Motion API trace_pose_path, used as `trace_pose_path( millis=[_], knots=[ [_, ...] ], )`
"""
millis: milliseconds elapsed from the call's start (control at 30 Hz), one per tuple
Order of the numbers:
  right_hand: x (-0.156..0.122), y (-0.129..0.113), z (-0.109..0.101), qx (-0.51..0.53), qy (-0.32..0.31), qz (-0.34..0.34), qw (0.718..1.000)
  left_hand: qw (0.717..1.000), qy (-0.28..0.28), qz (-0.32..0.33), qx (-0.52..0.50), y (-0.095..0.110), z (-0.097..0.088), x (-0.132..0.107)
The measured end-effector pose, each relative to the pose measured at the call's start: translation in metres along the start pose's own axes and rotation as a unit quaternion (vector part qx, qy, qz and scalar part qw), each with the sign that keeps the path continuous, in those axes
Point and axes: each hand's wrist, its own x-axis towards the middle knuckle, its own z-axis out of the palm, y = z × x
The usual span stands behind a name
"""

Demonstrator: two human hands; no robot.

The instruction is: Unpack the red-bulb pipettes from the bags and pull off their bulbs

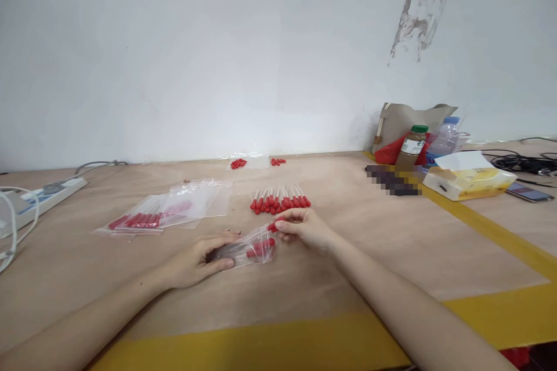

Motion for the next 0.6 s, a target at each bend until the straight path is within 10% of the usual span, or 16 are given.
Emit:
trace_pose_path(
  millis=[300, 500, 600],
  knots=[
    [0.0, -0.056, -0.056, 0.011, 0.128, -0.087, 0.988, 0.999, -0.001, -0.036, -0.035, 0.002, -0.002, -0.002],
    [0.034, -0.077, -0.011, -0.164, 0.143, -0.273, 0.937, 0.967, 0.121, -0.166, -0.149, -0.012, -0.01, 0.025],
    [0.062, -0.06, 0.027, -0.33, 0.102, -0.361, 0.866, 0.887, 0.201, -0.303, -0.286, -0.022, -0.021, 0.055]
  ],
)
